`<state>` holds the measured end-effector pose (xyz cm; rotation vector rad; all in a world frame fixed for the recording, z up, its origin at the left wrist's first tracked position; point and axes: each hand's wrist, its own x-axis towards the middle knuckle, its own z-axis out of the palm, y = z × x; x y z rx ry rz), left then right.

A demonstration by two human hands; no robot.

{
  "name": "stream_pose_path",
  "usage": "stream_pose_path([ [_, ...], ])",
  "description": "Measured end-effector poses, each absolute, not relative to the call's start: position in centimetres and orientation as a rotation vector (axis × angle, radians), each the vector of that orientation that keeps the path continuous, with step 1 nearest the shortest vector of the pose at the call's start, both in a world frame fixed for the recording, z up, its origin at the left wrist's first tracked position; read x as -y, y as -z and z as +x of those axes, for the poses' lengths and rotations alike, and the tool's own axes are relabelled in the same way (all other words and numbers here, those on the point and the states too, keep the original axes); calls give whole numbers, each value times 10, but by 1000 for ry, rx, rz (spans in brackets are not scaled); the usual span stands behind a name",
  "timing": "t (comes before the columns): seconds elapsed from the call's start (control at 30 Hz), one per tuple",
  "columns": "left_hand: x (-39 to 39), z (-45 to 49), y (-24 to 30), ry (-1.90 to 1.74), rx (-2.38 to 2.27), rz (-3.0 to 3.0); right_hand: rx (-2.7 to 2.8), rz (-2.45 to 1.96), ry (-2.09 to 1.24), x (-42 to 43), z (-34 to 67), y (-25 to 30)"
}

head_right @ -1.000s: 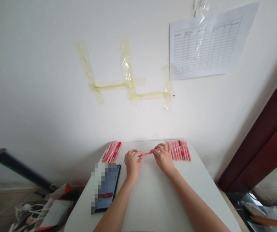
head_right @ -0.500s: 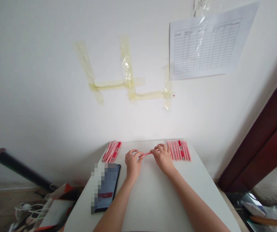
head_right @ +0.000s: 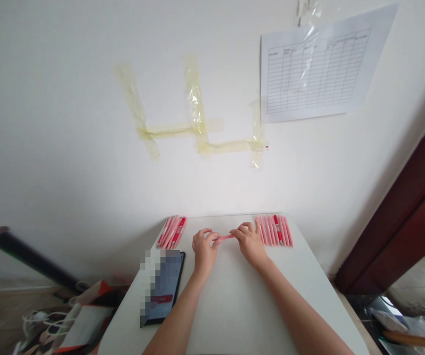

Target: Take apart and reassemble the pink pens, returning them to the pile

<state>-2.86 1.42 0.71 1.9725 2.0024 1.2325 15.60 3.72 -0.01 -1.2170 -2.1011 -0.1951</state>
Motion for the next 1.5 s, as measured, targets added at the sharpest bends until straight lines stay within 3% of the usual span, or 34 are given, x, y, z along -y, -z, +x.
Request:
stream_pose_path([
  [1.5, -15, -29, -6, -1263, -2005, 1962, 2112, -1287, 148, -33, 158, -11],
])
